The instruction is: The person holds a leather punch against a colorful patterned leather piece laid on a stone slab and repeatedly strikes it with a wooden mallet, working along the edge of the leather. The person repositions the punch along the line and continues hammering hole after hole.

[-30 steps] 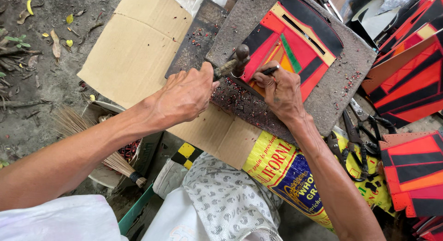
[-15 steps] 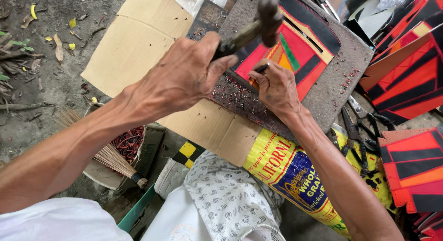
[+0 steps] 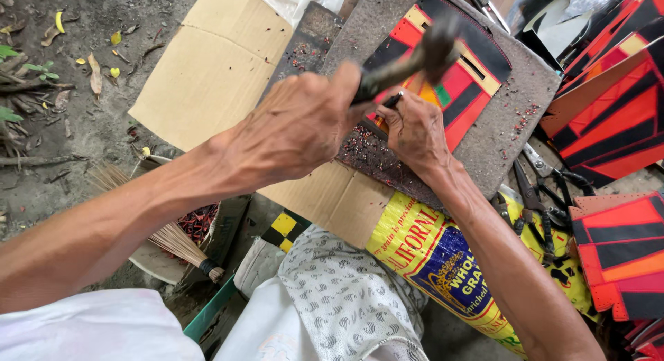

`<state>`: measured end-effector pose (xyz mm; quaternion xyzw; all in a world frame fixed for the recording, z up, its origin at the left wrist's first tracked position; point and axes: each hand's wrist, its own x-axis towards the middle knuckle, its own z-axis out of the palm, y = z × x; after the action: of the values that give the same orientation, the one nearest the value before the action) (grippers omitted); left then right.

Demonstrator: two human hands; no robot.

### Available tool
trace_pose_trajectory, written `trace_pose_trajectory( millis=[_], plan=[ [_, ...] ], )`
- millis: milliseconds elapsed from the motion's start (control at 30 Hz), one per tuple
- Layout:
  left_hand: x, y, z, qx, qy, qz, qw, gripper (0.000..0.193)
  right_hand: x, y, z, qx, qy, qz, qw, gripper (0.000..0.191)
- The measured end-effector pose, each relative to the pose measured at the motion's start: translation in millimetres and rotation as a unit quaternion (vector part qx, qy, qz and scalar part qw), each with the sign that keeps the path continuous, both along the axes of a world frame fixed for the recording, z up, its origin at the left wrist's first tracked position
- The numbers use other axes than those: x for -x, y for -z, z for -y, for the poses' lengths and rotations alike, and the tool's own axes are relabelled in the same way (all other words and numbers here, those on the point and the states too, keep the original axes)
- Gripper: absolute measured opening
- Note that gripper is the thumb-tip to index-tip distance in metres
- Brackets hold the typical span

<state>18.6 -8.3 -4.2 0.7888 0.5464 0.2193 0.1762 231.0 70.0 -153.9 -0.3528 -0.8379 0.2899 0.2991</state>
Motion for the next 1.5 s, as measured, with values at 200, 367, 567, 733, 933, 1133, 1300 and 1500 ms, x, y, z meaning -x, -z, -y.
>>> trace_pose_trajectory(
  millis=[200, 367, 567, 733, 933, 1133, 1300, 1500],
  plan=[
    [4, -4, -3, -0.018, 0.017, 0.077, 0.997, 0.030, -2, 2, 0, -0.034, -0.005, -0.011, 0.999, 0.016],
    [-2, -1, -2, -0.001, 0.020, 0.053, 0.998, 0.032, 0, 8, -1, -0.058, 0.010, 0.014, 0.998, 0.021],
    [6, -15, -5, -0.012, 0.021, 0.087, 0.996, 0.028, 0, 8, 0, -0.040, 0.010, -0.008, 0.999, 0.019],
    [-7, -27, -2, -0.058, 0.008, 0.181, 0.982, 0.028, -2, 11, 2, -0.058, 0.006, -0.013, 0.998, 0.024],
    [7, -13, 0, 0.138, -0.009, -0.024, 0.990, 0.036, 1, 10, 0, -0.103, 0.021, 0.047, 0.993, 0.023],
    [19, 43, 5, 0.267, -0.080, -0.038, 0.960, 0.030, -2, 7, 8, -0.064, 0.035, 0.003, 0.997, 0.007],
    [19, 76, 9, 0.202, -0.053, -0.068, 0.976, 0.034, 0, 19, 7, -0.019, 0.109, -0.057, 0.992, 0.028],
    [10, 93, 24, 0.168, -0.056, -0.105, 0.979, 0.025, -12, 26, -7, 0.251, 0.101, -0.262, 0.926, 0.027]
  ],
)
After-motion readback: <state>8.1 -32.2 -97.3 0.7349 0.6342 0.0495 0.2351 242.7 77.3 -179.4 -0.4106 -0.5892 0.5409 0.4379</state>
